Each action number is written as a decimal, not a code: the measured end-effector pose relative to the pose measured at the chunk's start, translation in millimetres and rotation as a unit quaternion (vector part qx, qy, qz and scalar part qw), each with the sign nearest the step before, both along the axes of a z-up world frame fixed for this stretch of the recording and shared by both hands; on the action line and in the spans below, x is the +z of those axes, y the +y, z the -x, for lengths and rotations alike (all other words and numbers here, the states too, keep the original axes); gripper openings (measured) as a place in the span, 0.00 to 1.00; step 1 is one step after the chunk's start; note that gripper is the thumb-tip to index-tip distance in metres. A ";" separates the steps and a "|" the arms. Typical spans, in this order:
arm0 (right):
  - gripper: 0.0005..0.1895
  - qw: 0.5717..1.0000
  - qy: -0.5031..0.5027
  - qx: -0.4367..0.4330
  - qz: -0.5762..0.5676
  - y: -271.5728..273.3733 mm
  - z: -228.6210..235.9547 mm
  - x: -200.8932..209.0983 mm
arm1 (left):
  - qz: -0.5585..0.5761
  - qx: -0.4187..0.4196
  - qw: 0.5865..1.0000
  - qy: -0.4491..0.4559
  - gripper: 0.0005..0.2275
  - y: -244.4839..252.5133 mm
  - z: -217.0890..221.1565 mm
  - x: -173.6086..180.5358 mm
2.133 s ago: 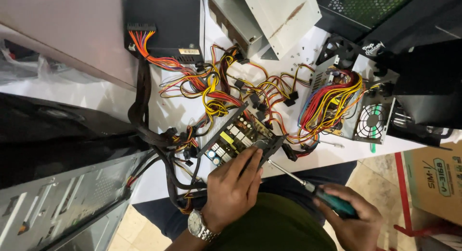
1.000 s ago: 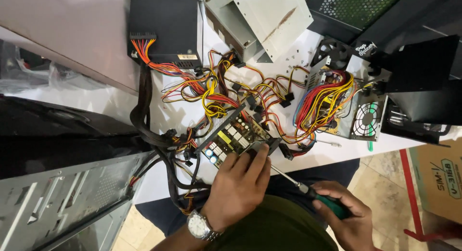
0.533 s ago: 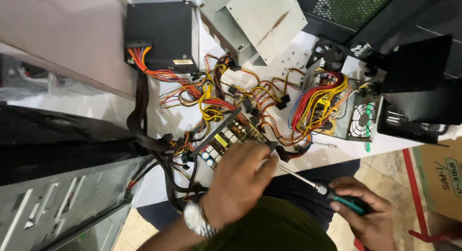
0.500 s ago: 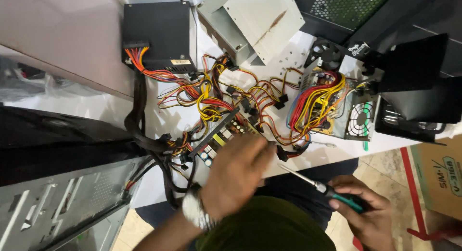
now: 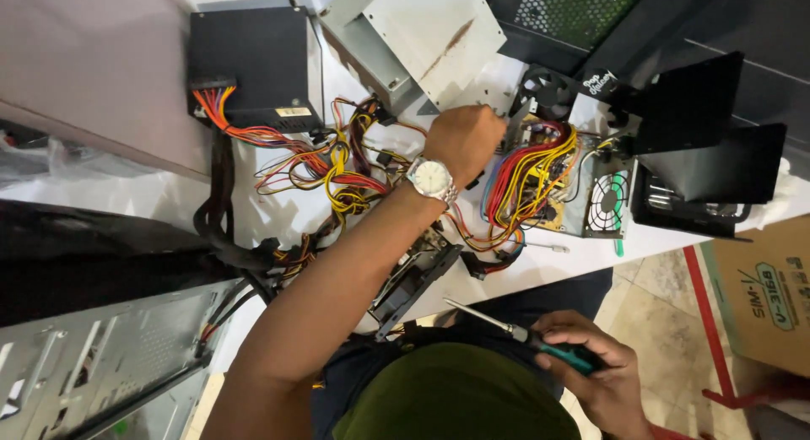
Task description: The person uses a screwdriver to remove screws from a computer power supply unit. They then use a red cloth to wipe the internal components of the unit.
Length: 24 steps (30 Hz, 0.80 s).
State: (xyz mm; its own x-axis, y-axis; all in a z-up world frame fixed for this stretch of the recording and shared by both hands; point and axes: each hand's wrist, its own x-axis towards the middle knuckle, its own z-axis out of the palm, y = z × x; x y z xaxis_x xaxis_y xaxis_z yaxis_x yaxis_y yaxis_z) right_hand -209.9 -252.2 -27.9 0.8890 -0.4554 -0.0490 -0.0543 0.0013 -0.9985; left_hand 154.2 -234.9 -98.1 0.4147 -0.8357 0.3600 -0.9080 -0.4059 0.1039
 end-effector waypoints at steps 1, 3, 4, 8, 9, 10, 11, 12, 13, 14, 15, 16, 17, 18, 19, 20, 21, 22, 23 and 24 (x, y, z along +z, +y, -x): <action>0.14 1.000 0.002 -0.002 -0.001 -0.3 0.4 -1.3 | -0.001 -0.002 1.000 0.002 0.12 1.9 -0.2 1.6; 0.14 1.000 -0.005 -0.017 -0.021 -1.3 0.7 -3.7 | -0.009 -0.012 1.000 0.023 0.13 5.7 -1.2 4.8; 0.14 1.000 -0.003 -0.019 -0.022 -1.7 2.6 -7.2 | -0.010 -0.014 1.000 0.025 0.13 15.2 7.6 26.6; 0.14 0.989 -0.016 -0.053 -0.134 -10.0 9.6 -29.6 | -0.002 0.017 0.993 0.121 0.08 77.1 41.2 118.7; 0.16 0.978 -0.024 -0.068 -0.197 -12.3 14.9 -36.9 | 0.048 0.024 0.982 0.184 0.08 96.3 52.6 141.5; 0.16 0.977 -0.022 -0.066 -0.200 -13.6 18.4 -42.1 | 0.045 0.026 0.981 0.185 0.08 120.3 66.3 160.5; 0.13 0.967 -0.022 -0.095 -0.237 -15.5 19.3 -48.2 | 0.108 -0.010 0.967 0.229 0.09 143.4 77.9 180.0; 0.14 0.954 -0.021 -0.124 -0.273 -17.1 19.7 -54.6 | 0.170 -0.047 0.946 0.271 0.11 166.7 89.3 199.2; 0.14 0.953 -0.017 -0.122 -0.276 -18.2 19.1 -52.9 | 0.168 -0.043 0.946 0.273 0.11 186.6 103.2 190.7; 0.15 0.958 -0.003 -0.086 -0.274 -19.1 18.2 -51.4 | 0.140 -0.031 0.944 0.297 0.14 206.7 117.2 182.5; 0.16 0.961 0.009 -0.053 -0.270 -19.9 16.3 -49.9 | 0.112 -0.022 0.941 0.318 0.25 225.9 129.7 174.4; 0.16 0.961 0.010 -0.053 -0.271 -18.7 15.4 -51.7 | 0.111 -0.022 0.941 0.319 0.25 235.0 142.2 160.3; 0.19 0.965 0.025 -0.025 -0.259 -18.1 15.0 -53.0 | 0.090 0.023 0.944 0.317 0.27 244.4 155.7 145.9; 0.22 0.968 0.040 0.003 -0.247 -16.3 14.7 -54.4 | 0.069 0.068 0.944 0.314 0.30 254.9 169.5 131.4; 0.22 0.968 0.043 0.007 -0.247 -13.9 8.6 -49.9 | 0.070 0.073 0.943 0.316 0.30 252.4 173.1 124.7; 0.23 0.971 0.038 0.027 -0.235 -10.0 2.6 -45.3 | 0.104 0.072 0.947 0.295 0.25 251.2 177.0 118.0; 0.24 0.972 0.035 0.050 -0.225 -5.3 -3.0 -40.3 | 0.135 0.074 0.949 0.274 0.20 251.7 183.0 112.4; 0.24 0.971 0.040 0.058 -0.227 -2.7 -2.3 -38.3 | 0.136 0.084 0.948 0.276 0.20 252.6 182.3 105.3; 0.24 0.972 0.070 0.056 -0.216 -0.3 -3.1 -37.2 | 0.120 0.102 0.955 0.252 0.17 253.0 179.4 98.0; 0.24 0.972 0.099 0.053 -0.204 1.1 -3.6 -35.2 | 0.104 0.119 0.961 0.228 0.15 252.4 176.8 91.5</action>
